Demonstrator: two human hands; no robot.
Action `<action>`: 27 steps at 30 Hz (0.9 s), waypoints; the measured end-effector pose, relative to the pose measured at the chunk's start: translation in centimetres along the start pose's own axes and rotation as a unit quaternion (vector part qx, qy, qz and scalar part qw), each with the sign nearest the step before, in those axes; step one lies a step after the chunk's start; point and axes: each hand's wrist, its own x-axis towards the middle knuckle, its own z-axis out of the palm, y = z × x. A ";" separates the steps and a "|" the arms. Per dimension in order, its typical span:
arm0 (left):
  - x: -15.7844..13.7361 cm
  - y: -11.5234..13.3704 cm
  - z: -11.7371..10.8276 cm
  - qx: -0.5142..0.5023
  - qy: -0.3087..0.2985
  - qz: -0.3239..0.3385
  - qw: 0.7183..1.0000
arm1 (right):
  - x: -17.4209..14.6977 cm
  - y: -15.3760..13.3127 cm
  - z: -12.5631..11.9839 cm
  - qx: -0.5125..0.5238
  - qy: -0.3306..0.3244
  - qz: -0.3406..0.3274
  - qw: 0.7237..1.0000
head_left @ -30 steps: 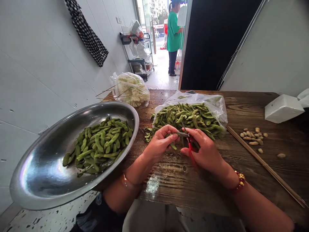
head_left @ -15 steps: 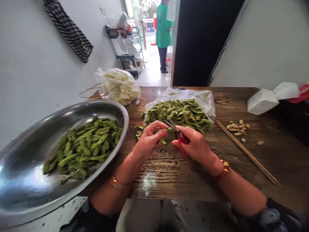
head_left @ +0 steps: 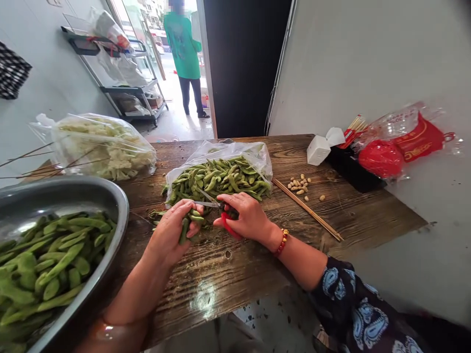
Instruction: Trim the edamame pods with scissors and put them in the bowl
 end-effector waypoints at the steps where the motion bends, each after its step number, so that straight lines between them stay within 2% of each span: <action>1: 0.0 -0.1 0.0 0.014 -0.007 -0.008 1.000 | 0.0 0.1 0.0 -0.008 -0.004 0.002 1.000; 6: -0.3 -0.8 0.5 0.093 -0.055 -0.023 0.994 | 0.0 -0.4 0.3 -0.091 -0.048 0.010 0.995; 9: -0.3 -1.4 0.6 0.105 -0.051 -0.010 0.993 | 0.0 -1.5 0.5 -0.134 -0.070 0.009 0.988; 14: 0.4 -1.7 0.0 0.086 0.009 0.015 0.996 | -0.4 -2.8 -0.4 -0.089 -0.079 -0.063 0.991; 18: 0.4 -1.6 -0.3 0.078 -0.007 0.006 0.997 | -1.4 -2.4 -2.5 -0.066 -0.042 -0.124 0.989; 20: 0.3 -1.5 -0.3 0.074 0.000 -0.001 0.997 | -2.0 -0.9 -4.2 -0.074 -0.002 -0.104 0.992; 22: 0.2 -1.4 -0.3 0.073 0.009 -0.001 0.997 | -2.5 1.8 -6.4 -0.125 0.051 -0.035 0.990; 25: -0.1 -1.2 -0.1 0.069 0.008 0.000 0.998 | -3.6 7.6 -9.6 -0.238 0.046 0.049 0.969; 27: -0.2 -0.9 0.2 0.068 0.010 -0.003 0.998 | -4.6 11.4 -11.2 -0.302 0.040 0.128 0.944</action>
